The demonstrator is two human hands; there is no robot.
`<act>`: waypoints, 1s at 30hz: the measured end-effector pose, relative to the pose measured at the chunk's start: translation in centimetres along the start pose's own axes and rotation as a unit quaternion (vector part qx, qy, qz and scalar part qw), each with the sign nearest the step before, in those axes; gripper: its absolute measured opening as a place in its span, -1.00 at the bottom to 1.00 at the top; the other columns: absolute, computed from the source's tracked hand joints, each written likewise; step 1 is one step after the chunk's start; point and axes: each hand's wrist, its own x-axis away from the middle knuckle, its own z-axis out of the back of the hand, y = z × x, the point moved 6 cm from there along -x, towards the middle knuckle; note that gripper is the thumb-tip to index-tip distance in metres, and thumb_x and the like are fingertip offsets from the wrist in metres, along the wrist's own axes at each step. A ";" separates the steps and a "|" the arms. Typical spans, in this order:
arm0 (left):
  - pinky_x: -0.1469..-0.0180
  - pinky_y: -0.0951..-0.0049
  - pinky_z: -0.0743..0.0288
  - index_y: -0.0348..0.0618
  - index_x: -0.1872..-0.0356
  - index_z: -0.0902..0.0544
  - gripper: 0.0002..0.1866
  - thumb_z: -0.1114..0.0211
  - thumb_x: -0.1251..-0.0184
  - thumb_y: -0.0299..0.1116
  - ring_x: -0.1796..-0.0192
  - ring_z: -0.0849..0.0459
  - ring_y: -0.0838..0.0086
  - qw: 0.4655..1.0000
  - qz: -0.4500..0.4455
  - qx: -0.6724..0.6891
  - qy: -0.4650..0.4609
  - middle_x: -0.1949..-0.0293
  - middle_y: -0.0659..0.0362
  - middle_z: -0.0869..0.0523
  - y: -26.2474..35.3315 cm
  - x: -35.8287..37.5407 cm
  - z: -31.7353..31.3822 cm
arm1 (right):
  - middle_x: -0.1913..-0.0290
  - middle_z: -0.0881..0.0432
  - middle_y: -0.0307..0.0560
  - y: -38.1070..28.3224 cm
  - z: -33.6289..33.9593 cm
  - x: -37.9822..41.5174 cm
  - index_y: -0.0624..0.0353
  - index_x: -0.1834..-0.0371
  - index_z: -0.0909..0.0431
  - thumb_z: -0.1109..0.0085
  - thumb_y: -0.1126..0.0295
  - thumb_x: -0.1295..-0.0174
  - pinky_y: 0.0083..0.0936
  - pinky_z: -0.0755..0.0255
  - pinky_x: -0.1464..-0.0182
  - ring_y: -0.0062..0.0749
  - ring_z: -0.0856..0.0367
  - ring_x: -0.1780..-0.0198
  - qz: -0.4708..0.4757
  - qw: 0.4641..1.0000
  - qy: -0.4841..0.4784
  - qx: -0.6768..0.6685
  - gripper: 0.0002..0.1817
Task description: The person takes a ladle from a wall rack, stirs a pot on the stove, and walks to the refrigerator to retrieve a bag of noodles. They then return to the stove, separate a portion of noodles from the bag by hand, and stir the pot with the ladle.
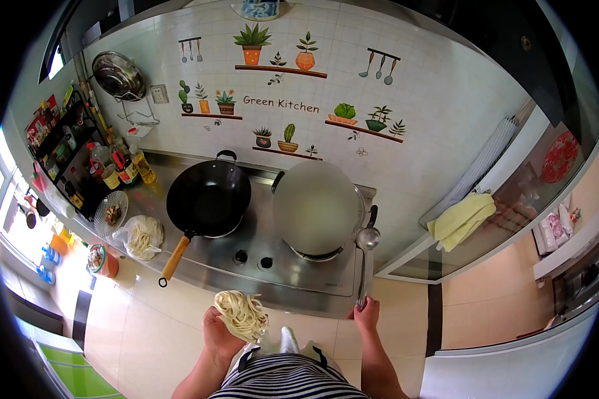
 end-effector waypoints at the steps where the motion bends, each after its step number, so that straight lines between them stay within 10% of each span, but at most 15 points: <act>1: -0.25 -0.11 -0.29 -0.20 -0.08 -0.54 -0.46 -0.01 -0.02 -0.23 -0.15 -0.50 0.00 1.000 0.000 0.002 0.001 -0.11 -0.11 -0.55 0.0 0.0 0.0 | 0.11 -0.47 0.14 0.1 0.0 0.0 0.22 -0.02 -0.44 -0.36 0.34 0.05 -0.14 -0.42 -0.03 0.07 -0.48 0.04 0.000 1.000 0.000 0.000 -0.48; 19: -0.24 -0.13 -0.29 -0.18 -0.09 -0.53 -0.45 -0.03 0.00 -0.22 -0.15 -0.50 -0.02 1.000 -0.001 -0.001 0.003 -0.11 -0.11 -0.54 -0.4 0.2 -0.2 | 0.12 -0.49 0.18 1.6 0.6 -1.3 0.31 -0.05 -0.44 -0.30 0.29 -0.04 -0.19 -0.45 0.01 0.02 -0.52 0.11 -0.026 0.997 0.004 -0.071 -0.49; 30: -0.23 -0.17 -0.29 -0.19 -0.08 -0.55 -0.48 -0.03 -0.05 -0.23 -0.13 -0.52 0.01 1.000 -0.022 -0.005 0.009 -0.07 -0.07 -0.58 -0.6 0.0 0.0 | 0.33 -0.60 -0.10 -4.1 3.9 -1.3 0.25 0.07 -0.55 -0.24 0.38 -0.21 -0.52 -0.48 0.13 -0.46 -0.59 0.24 0.041 0.970 0.027 -0.238 -0.74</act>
